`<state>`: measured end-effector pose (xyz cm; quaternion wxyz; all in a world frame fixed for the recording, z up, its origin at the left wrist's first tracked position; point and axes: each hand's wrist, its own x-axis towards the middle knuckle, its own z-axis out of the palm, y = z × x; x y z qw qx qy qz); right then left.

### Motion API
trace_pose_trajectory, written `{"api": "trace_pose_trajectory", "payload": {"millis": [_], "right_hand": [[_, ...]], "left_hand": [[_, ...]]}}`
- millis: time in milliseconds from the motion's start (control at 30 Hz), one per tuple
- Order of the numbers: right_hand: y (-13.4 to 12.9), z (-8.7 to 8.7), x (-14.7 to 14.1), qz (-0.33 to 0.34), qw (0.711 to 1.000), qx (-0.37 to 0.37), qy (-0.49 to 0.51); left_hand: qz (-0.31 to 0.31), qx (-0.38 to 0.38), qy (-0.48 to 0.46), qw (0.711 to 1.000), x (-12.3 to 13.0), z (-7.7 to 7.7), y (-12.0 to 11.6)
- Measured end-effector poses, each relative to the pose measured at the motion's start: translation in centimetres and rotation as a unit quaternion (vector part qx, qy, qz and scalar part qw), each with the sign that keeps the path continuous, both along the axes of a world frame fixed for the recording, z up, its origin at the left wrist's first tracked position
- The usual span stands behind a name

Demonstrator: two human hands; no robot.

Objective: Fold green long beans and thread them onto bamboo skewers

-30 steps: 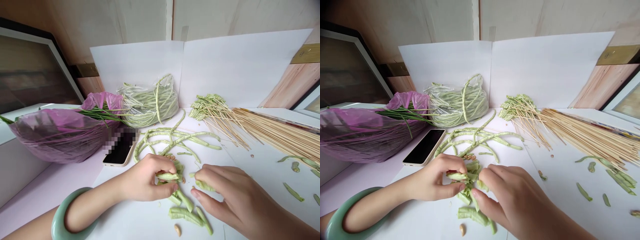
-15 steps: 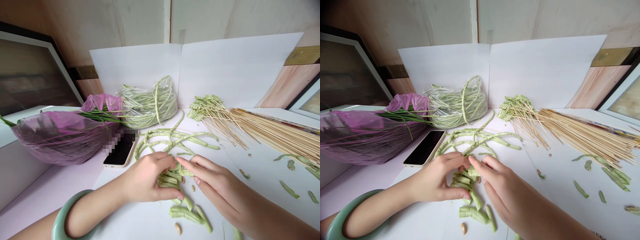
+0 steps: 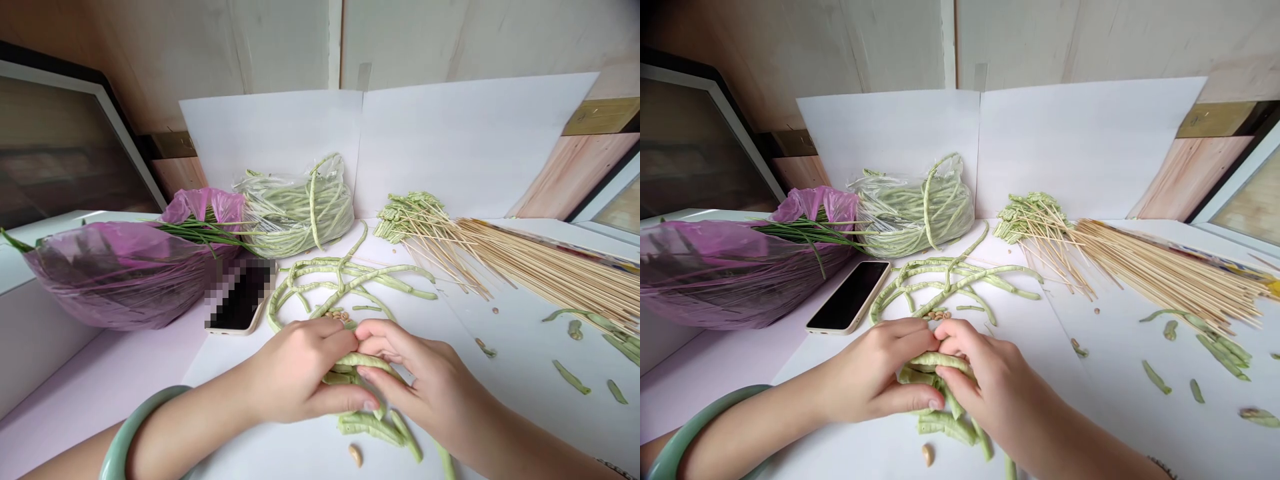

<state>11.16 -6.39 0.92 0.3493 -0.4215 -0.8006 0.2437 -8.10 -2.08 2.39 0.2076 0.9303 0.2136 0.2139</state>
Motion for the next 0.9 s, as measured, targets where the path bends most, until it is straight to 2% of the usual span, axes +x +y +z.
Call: {"api": "trace_pose_trajectory", "payload": {"millis": [100,267,433,633,733,833,900], "right_hand": [[0.1,-0.1,0.0,-0.001,1.0,-0.01,0.007],[0.5,0.2,0.3,-0.046,0.997,0.041,-0.047],[0.5,0.7,0.1,-0.033,0.995,0.073,-0.058],[0.0,0.0,-0.1,-0.013,0.989,0.124,-0.077],[-0.2,-0.3,0.2,0.018,0.988,0.122,-0.095],[-0.4,0.0,0.7,0.083,0.984,0.096,-0.126],[-0.7,0.5,0.8,0.129,0.975,0.093,-0.154]], "left_hand": [[0.0,0.039,0.005,0.999,-0.1,-0.1,-0.1],[0.027,0.085,-0.019,0.996,-0.1,0.1,-0.2],[0.024,0.048,-0.003,0.999,0.0,0.3,-0.3],[-0.01,0.015,0.008,1.0,0.0,0.2,-0.5],[-0.064,-0.032,-0.006,0.997,0.0,0.4,-0.4],[-0.144,-0.13,-0.026,0.981,0.2,0.8,-0.4],[-0.174,-0.183,-0.029,0.967,0.2,1.0,-0.6]]}}
